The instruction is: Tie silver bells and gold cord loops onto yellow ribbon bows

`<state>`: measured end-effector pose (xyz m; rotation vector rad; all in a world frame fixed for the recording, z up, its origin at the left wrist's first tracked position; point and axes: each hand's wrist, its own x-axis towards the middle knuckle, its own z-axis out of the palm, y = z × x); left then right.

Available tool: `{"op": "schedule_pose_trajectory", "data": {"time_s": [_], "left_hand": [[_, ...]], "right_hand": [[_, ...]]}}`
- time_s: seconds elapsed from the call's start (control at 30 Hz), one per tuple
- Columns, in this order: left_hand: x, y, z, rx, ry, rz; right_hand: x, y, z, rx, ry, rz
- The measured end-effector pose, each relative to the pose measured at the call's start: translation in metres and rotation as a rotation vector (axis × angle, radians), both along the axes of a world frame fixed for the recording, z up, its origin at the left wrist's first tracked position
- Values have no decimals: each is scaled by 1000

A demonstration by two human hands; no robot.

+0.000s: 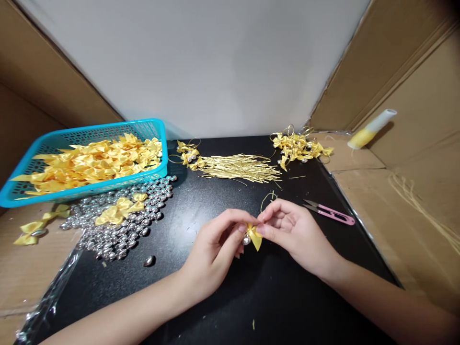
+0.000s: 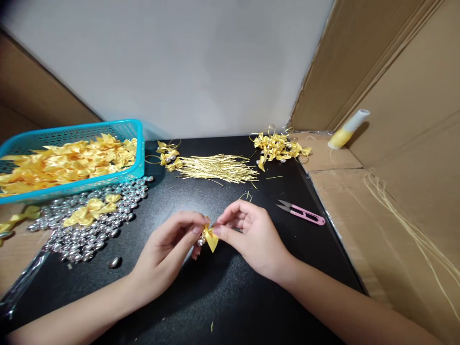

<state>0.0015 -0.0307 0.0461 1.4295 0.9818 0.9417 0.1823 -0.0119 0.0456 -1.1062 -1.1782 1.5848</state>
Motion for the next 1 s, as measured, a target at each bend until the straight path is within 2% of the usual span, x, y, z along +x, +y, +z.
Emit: {"op": "schedule_pose_trajectory", "data": {"time_s": [0.1,0.23,0.33,0.47,0.6,0.67,0.77,0.83,0.9,1.0], "left_hand": [[-1,3,3,18,19,-53],[1,6,9,-18,16,-66],[2,7,9,-16,16,-65],[3,6,7,-37,17,-41],[2,7,7,-49,33,-39],[1,8,8,-45,44,-66],[0,10,8,-52,29,-107],[-1,10,9,-70,4,-128],[-1,10,10,-85,-4,-157],[-2,9,11,-91,8,-192]], "right_hand": [[1,3,0,-109,60,30],[3,7,-1,-101,37,62],[13,14,2,54,-170,143],[44,34,13,351,-559,126],[64,48,17,420,-727,137],[58,46,12,438,-666,225],[38,36,-2,387,-417,523],[28,31,-9,322,-337,675],[26,31,-12,279,-321,699],[30,36,-10,268,-311,545]]}}
